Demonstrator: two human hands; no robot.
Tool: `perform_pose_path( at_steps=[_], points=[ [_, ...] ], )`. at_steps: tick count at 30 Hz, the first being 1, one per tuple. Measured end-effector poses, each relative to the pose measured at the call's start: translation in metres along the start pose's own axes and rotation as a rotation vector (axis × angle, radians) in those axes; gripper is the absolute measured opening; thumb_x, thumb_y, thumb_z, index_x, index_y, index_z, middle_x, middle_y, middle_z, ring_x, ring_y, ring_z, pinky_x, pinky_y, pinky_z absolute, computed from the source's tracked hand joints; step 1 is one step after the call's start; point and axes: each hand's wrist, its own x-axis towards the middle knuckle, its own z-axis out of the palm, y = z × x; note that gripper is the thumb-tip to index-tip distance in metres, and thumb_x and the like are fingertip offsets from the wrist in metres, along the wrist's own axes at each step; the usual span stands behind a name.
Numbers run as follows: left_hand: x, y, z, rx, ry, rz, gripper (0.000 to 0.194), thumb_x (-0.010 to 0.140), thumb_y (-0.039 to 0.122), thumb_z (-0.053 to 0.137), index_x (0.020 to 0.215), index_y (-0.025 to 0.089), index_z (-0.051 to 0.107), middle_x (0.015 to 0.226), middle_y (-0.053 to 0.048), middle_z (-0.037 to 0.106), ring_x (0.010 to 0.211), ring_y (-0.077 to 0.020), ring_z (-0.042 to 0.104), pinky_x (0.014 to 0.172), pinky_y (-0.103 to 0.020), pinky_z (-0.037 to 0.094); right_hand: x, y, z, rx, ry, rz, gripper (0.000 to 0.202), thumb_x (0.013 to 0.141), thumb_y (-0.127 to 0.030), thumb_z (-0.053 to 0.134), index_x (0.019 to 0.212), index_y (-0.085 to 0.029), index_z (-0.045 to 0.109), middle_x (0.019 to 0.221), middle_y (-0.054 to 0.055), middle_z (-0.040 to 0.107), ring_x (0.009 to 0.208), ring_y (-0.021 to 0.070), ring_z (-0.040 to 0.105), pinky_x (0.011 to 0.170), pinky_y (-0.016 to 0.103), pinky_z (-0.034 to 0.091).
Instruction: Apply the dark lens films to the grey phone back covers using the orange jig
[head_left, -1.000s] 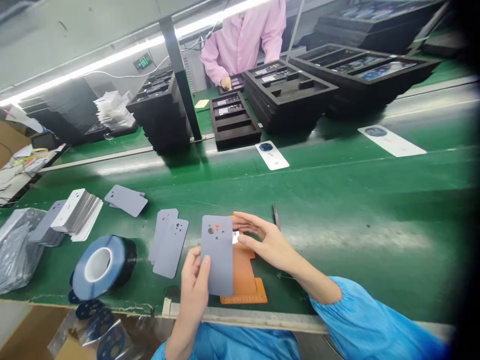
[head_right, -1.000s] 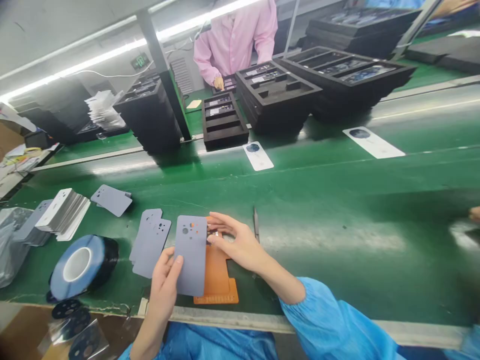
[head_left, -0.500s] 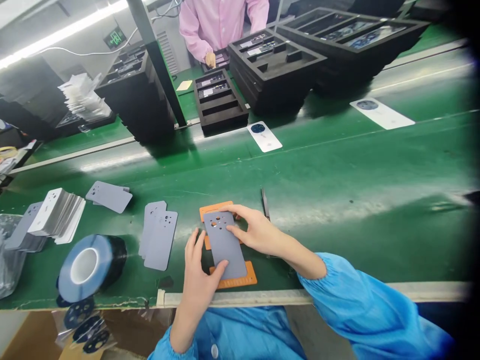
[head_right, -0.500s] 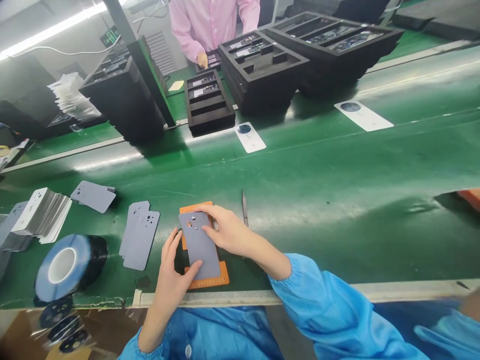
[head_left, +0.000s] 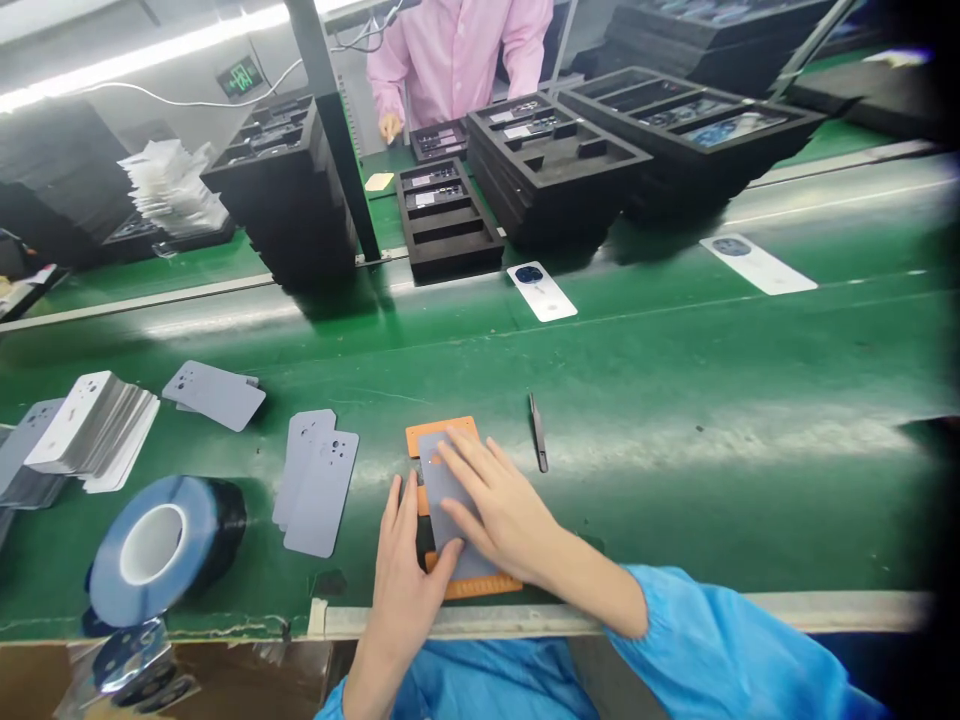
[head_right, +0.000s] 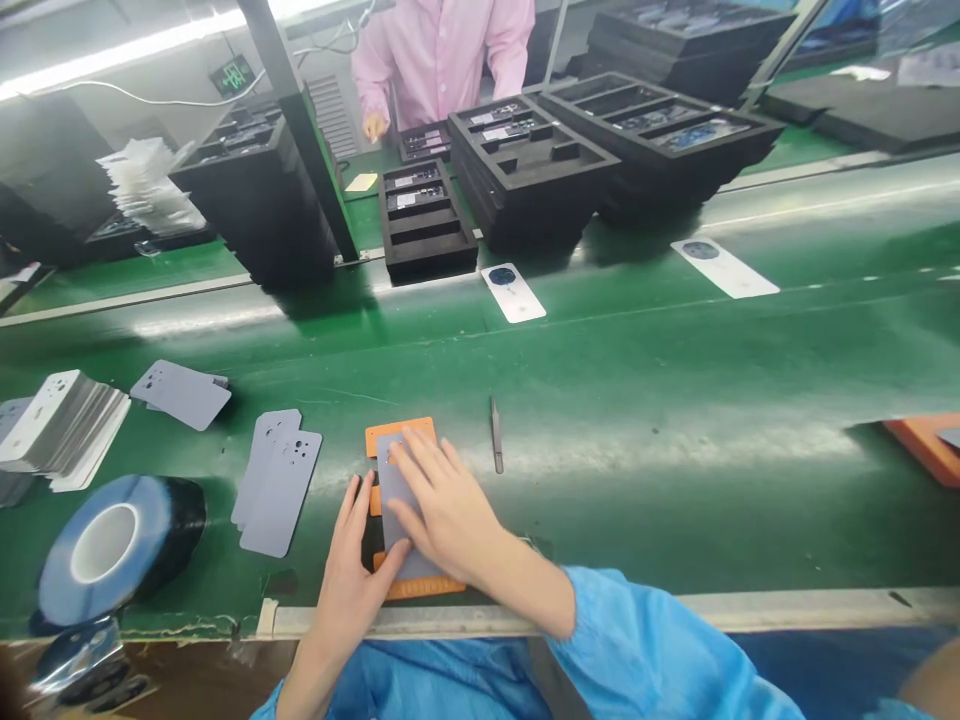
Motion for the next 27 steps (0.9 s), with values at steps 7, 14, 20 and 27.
perform_pose_path(
  at_steps=[7, 14, 20, 27],
  points=[
    [0.0, -0.004, 0.0, 0.011, 0.0, 0.073, 0.074, 0.099, 0.032, 0.055, 0.163, 0.025, 0.02, 0.17, -0.012, 0.025, 0.158, -0.0314, 0.018, 0.124, -0.053, 0.03, -0.014, -0.031, 0.018, -0.116, -0.043, 0.023, 0.094, 0.089, -0.075, 0.052, 0.159, -0.014, 0.036, 0.167, 0.024, 0.022, 0.154, 0.0433, 0.023, 0.117, 0.064, 0.029],
    [-0.001, -0.01, 0.005, 0.055, 0.029, 0.125, 0.074, 0.099, 0.029, 0.053, 0.164, 0.023, 0.018, 0.168, -0.013, 0.03, 0.157, -0.0314, 0.023, 0.123, -0.054, 0.032, 0.002, -0.027, 0.017, -0.177, -0.078, 0.06, 0.088, 0.093, -0.074, 0.046, 0.159, -0.017, 0.038, 0.165, 0.022, 0.03, 0.152, 0.0405, 0.03, 0.119, 0.062, 0.022],
    [0.0, -0.014, 0.01, 0.096, 0.106, 0.188, 0.078, 0.099, 0.03, 0.055, 0.164, 0.023, 0.013, 0.165, -0.015, 0.035, 0.155, -0.0313, 0.028, 0.121, -0.055, 0.036, 0.018, -0.031, 0.013, -0.206, -0.098, 0.124, 0.091, 0.092, -0.078, 0.042, 0.157, -0.015, 0.041, 0.164, 0.023, 0.033, 0.152, 0.0402, 0.03, 0.119, 0.06, 0.025],
    [0.0, -0.014, 0.008, 0.102, 0.124, 0.246, 0.073, 0.098, 0.026, 0.053, 0.163, 0.026, 0.02, 0.163, -0.012, 0.041, 0.154, -0.0303, 0.031, 0.119, -0.055, 0.039, -0.004, -0.028, 0.008, -0.241, -0.164, 0.026, 0.088, 0.097, -0.071, 0.04, 0.162, -0.013, 0.029, 0.167, 0.02, 0.026, 0.153, 0.0378, 0.028, 0.12, 0.062, 0.023]
  ],
)
